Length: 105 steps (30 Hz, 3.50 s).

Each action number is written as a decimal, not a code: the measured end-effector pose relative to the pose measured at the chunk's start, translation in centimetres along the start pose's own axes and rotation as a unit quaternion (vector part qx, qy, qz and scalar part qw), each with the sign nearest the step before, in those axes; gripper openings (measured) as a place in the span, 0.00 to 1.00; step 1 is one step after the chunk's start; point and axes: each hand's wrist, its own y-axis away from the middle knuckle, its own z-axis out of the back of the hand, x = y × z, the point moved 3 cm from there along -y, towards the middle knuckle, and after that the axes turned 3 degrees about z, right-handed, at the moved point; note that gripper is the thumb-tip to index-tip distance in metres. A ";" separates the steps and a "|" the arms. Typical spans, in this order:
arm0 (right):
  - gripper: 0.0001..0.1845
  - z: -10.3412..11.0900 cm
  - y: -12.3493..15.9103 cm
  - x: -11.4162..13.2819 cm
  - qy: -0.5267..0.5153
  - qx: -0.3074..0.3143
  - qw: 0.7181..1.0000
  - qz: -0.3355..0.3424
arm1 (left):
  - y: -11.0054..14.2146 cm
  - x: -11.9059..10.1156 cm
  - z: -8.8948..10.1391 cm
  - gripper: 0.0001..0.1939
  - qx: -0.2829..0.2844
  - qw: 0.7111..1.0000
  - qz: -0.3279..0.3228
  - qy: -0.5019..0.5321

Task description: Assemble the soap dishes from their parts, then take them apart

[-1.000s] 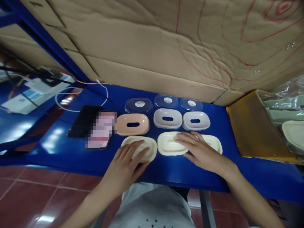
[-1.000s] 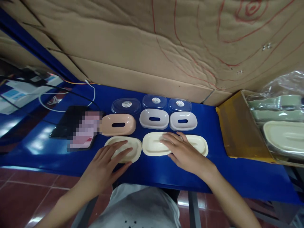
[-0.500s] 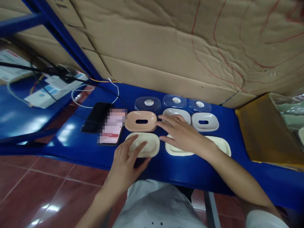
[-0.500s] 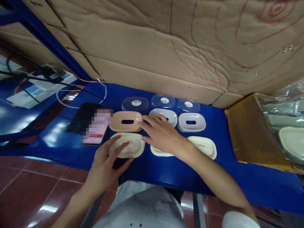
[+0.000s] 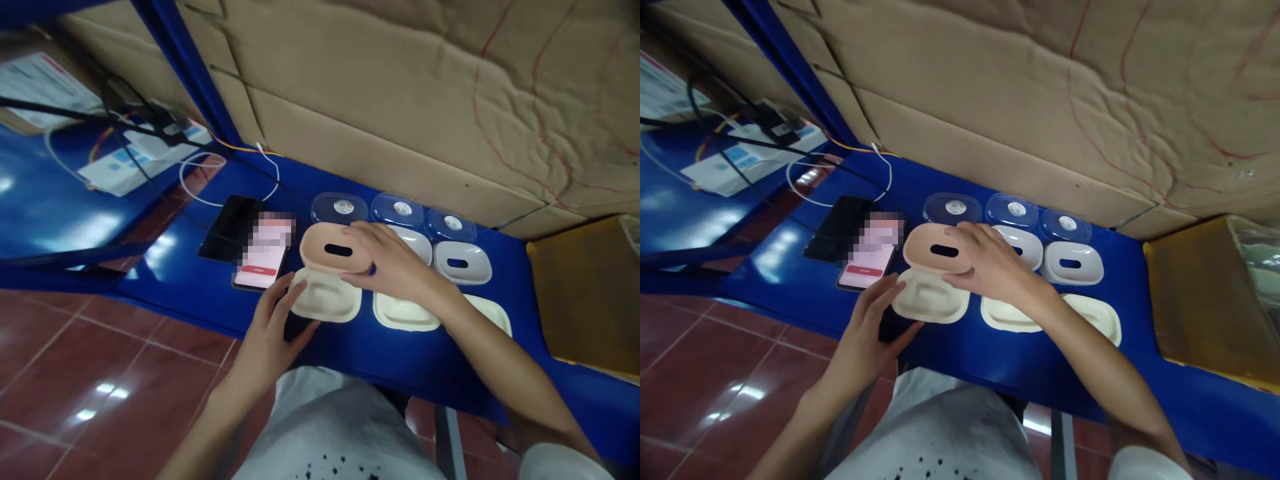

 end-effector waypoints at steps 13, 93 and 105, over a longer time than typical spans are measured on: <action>0.39 -2.3 4.4 3.1 0.008 0.010 1.000 0.028 | -1.2 0.1 -0.4 0.43 -0.025 0.998 0.024 0.058; 0.38 3.1 1.7 -5.4 0.081 0.022 0.996 -0.038 | -1.8 -2.2 -1.8 0.26 0.127 0.985 -0.106 0.055; 0.40 3.3 8.7 -8.4 0.081 0.019 0.991 -0.109 | -9.1 -8.7 -6.8 0.40 0.232 0.921 -0.301 -0.090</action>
